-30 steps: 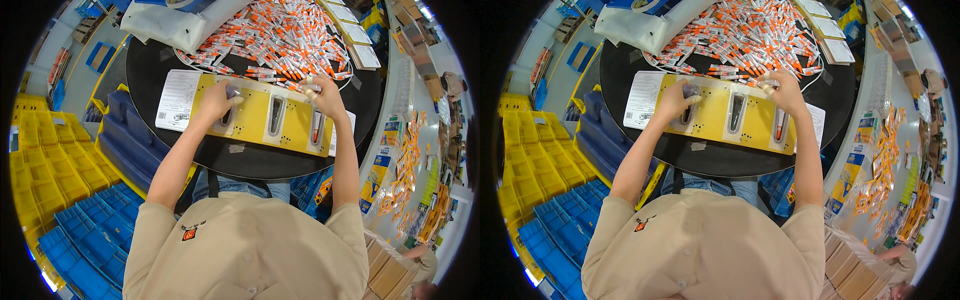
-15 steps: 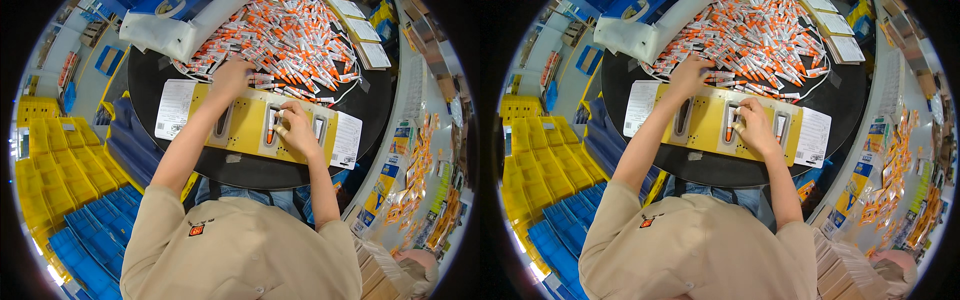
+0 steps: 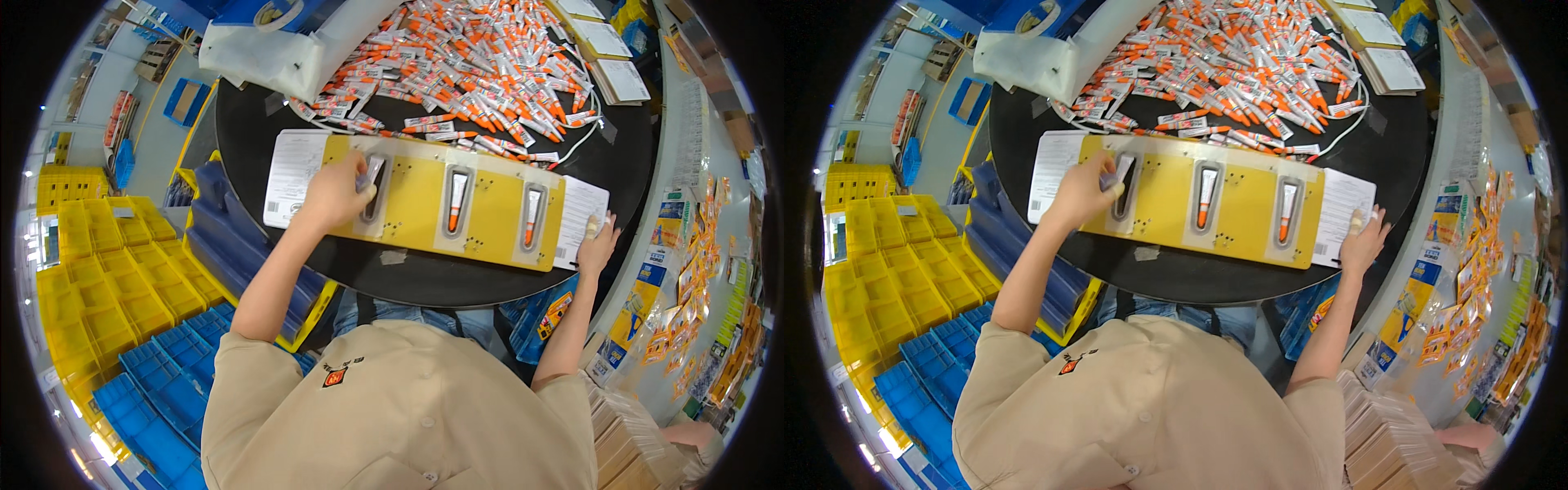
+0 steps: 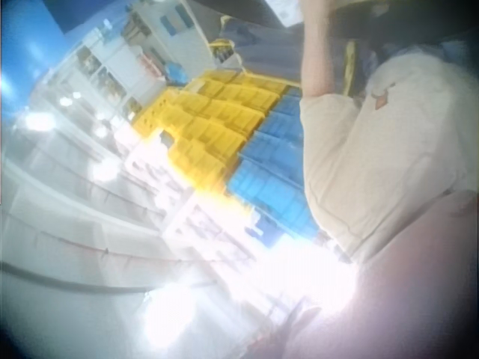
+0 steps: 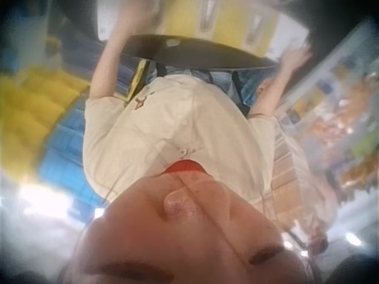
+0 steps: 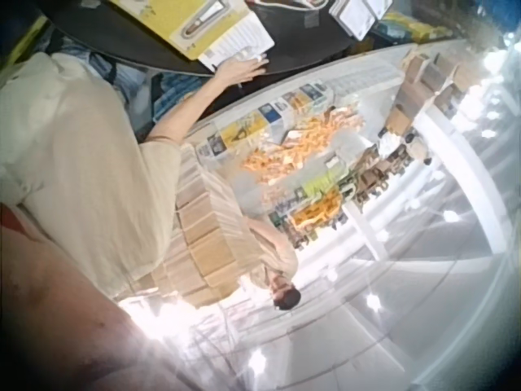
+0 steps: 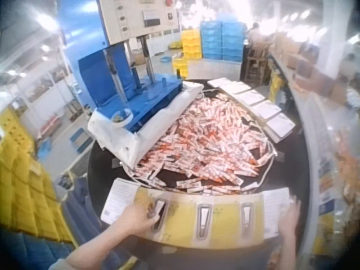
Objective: The person repeatedly picks up small orange-handled knives from a pile, places them into yellow cardboard packaging inserts, and stacks the completed packages on the table. The process is continuous and repetitive throughout the clip.
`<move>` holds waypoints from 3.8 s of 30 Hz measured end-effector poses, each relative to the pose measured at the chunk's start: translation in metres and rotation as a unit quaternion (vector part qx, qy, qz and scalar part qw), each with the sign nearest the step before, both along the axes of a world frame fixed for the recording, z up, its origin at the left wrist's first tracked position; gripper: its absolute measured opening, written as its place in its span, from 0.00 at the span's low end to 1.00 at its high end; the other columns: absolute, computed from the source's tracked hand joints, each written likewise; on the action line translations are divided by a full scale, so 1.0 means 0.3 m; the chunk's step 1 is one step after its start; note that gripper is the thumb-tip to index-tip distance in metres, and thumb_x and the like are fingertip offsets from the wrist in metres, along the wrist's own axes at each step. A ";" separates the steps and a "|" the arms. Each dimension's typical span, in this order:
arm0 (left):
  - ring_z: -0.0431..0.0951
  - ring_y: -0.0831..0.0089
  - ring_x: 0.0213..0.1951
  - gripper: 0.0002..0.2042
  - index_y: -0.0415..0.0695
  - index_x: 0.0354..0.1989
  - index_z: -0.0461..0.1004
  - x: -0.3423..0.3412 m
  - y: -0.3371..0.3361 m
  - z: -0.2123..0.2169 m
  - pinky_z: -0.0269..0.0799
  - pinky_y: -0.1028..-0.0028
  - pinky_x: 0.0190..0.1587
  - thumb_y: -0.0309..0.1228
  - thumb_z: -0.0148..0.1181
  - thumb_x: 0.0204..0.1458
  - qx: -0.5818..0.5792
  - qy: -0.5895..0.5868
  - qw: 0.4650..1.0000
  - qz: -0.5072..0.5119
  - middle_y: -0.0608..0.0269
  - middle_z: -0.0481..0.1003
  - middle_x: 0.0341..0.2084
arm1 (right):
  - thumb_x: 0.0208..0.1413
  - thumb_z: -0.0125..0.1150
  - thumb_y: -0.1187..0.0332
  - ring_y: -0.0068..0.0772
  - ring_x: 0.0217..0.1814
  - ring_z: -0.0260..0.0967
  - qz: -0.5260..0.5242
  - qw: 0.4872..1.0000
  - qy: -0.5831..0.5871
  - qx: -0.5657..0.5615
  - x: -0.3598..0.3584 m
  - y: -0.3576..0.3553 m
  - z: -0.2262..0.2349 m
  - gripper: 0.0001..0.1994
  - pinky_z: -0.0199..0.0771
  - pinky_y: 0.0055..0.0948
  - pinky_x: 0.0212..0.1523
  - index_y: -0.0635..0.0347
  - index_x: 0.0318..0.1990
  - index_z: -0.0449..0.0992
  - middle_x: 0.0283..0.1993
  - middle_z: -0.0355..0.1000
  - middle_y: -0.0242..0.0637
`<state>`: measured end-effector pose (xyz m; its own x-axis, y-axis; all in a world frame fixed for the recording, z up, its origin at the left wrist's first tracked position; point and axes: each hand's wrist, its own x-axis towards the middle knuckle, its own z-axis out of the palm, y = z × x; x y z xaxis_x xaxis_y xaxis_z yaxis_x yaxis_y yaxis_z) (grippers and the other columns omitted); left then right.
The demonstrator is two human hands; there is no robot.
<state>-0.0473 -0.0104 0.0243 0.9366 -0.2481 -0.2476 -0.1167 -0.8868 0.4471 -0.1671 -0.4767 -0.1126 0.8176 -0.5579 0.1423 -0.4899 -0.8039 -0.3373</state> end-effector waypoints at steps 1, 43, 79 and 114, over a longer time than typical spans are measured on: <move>0.76 0.50 0.33 0.15 0.43 0.37 0.69 -0.025 0.006 -0.008 0.71 0.57 0.36 0.38 0.60 0.44 0.016 -0.001 1.000 -0.014 0.50 0.76 0.26 | 0.64 0.41 0.53 0.54 0.71 0.46 0.008 1.000 -0.011 -0.020 -0.001 0.003 -0.017 0.25 0.46 0.57 0.65 0.58 0.62 0.61 0.67 0.57 0.42; 0.77 0.45 0.39 0.42 0.61 0.67 0.52 -0.045 0.064 -0.019 0.75 0.62 0.41 0.44 0.66 0.41 0.161 0.057 0.980 -0.100 0.36 0.44 0.66 | 0.61 0.47 0.56 0.59 0.59 0.62 -0.073 0.996 0.019 -0.056 0.140 -0.035 0.075 0.22 0.65 0.47 0.55 0.58 0.58 0.65 0.59 0.62 0.54; 0.81 0.65 0.26 0.09 0.38 0.37 0.74 -0.349 0.064 -0.031 0.74 0.69 0.32 0.25 0.57 0.46 -0.104 0.129 0.981 0.101 0.49 0.77 0.22 | 0.63 0.43 0.50 0.51 0.51 0.68 -0.339 0.822 -0.240 0.389 -0.123 0.226 -0.085 0.31 0.70 0.37 0.49 0.74 0.58 0.60 0.55 0.65 0.58; 0.76 0.68 0.42 0.20 0.43 0.46 0.62 -0.198 -0.166 0.253 0.73 0.68 0.46 0.27 0.64 0.47 -0.565 0.163 0.809 -0.006 0.58 0.74 0.38 | 0.47 0.58 0.70 0.47 0.44 0.70 0.379 0.889 -0.240 0.091 0.194 0.757 0.279 0.14 0.70 0.40 0.43 0.59 0.43 0.75 0.42 0.72 0.45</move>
<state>-0.1067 -0.0601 0.1003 0.8630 -0.4970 -0.0903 0.1661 0.1104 0.9799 -0.1090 -0.2497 -0.0289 0.8379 0.0773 0.5403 0.4048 -0.7520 -0.5203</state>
